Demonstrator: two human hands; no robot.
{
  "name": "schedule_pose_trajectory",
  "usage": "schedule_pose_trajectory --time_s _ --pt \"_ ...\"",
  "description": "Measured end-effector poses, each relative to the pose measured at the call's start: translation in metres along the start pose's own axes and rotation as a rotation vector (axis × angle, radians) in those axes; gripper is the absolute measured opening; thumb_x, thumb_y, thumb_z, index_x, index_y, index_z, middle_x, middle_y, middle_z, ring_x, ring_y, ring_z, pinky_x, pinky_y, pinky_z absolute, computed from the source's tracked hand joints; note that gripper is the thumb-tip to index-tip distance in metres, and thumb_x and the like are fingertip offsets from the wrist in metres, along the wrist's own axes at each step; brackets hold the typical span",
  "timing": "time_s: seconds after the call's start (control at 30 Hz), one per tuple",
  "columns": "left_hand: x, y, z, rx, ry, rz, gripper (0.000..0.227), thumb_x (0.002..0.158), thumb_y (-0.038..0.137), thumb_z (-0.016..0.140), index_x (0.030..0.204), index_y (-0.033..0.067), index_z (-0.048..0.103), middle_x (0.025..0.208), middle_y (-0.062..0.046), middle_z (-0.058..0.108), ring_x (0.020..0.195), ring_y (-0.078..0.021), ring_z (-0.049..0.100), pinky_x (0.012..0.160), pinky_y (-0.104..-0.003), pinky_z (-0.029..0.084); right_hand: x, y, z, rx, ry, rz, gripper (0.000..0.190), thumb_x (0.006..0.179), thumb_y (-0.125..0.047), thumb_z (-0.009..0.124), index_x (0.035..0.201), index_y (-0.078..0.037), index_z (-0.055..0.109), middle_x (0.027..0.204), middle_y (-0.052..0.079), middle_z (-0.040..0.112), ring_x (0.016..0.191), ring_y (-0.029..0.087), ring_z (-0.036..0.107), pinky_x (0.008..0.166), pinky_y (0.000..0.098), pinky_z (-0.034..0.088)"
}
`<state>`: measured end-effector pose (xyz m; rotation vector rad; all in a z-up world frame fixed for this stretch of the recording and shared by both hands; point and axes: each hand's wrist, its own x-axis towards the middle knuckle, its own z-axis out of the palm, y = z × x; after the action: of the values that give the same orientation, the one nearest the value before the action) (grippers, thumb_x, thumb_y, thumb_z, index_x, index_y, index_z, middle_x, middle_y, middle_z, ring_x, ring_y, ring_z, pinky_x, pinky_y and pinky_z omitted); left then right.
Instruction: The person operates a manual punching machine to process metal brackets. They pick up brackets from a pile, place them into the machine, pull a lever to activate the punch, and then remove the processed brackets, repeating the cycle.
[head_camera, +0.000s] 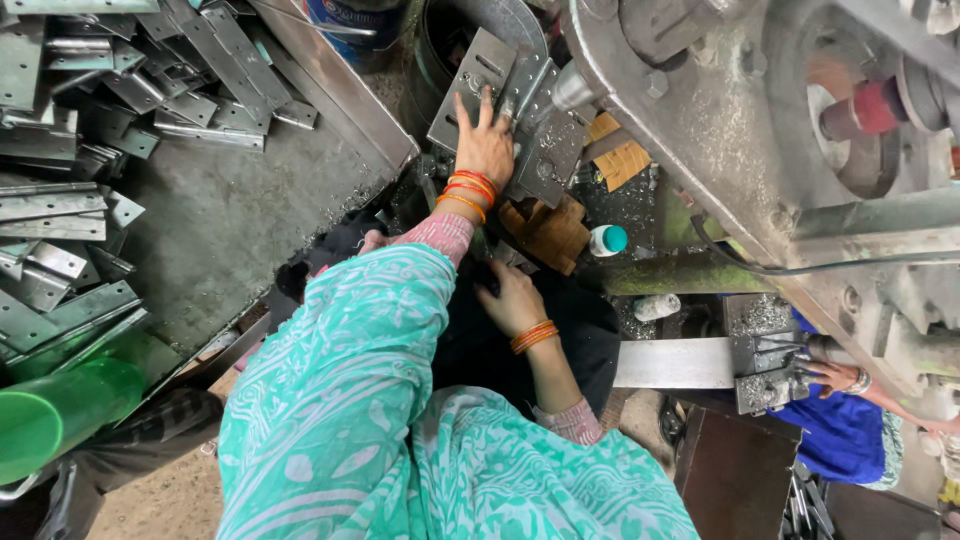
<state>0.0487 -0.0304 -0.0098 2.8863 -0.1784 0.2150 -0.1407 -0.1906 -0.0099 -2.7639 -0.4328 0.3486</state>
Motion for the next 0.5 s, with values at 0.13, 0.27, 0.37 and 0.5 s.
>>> schedule_pose_trajectory --time_s 0.13,0.27,0.37,0.5 --pt "0.008 -0.001 0.001 0.004 0.114 -0.002 0.045 0.102 0.039 0.047 0.129 0.0126 0.071 0.153 -0.001 0.051 0.152 -0.0381 0.019 0.114 -0.079 0.005 -0.014 -0.002 0.048 0.054 0.031 0.093 0.059 0.08 -0.024 0.077 0.136 -0.018 0.059 0.136 0.024 0.058 0.105 0.043 0.067 0.086 0.0487 0.057" --pt "0.0 -0.003 -0.002 -0.04 0.016 0.014 0.043 0.101 0.037 0.048 0.127 0.0121 0.071 0.15 -0.003 0.051 0.153 -0.0382 0.018 0.114 -0.079 0.006 -0.026 0.017 0.11 0.134 0.087 0.111 0.059 0.079 -0.026 0.079 0.134 -0.026 0.059 0.143 0.024 0.053 0.106 0.041 0.068 0.086 0.0485 0.058" --pt "-0.014 -0.005 -0.012 -0.081 0.125 0.033 0.039 0.106 0.033 0.052 0.127 0.0089 0.073 0.15 -0.005 0.055 0.155 -0.0386 0.022 0.119 -0.077 0.011 -0.034 0.035 0.121 0.07 0.117 0.052 0.056 0.081 -0.027 0.08 0.134 -0.023 0.062 0.14 0.025 0.057 0.114 0.044 0.063 0.087 0.0492 0.057" --pt "-0.023 -0.024 -0.044 -0.147 0.25 -0.054 0.035 0.084 0.033 0.065 0.111 0.0131 0.077 0.141 -0.005 0.059 0.143 -0.037 0.033 0.109 -0.074 0.025 -0.015 0.026 0.07 0.108 0.1 -0.046 0.061 0.081 -0.028 0.081 0.136 -0.014 0.061 0.131 0.026 0.062 0.117 0.045 0.063 0.096 0.0488 0.054"
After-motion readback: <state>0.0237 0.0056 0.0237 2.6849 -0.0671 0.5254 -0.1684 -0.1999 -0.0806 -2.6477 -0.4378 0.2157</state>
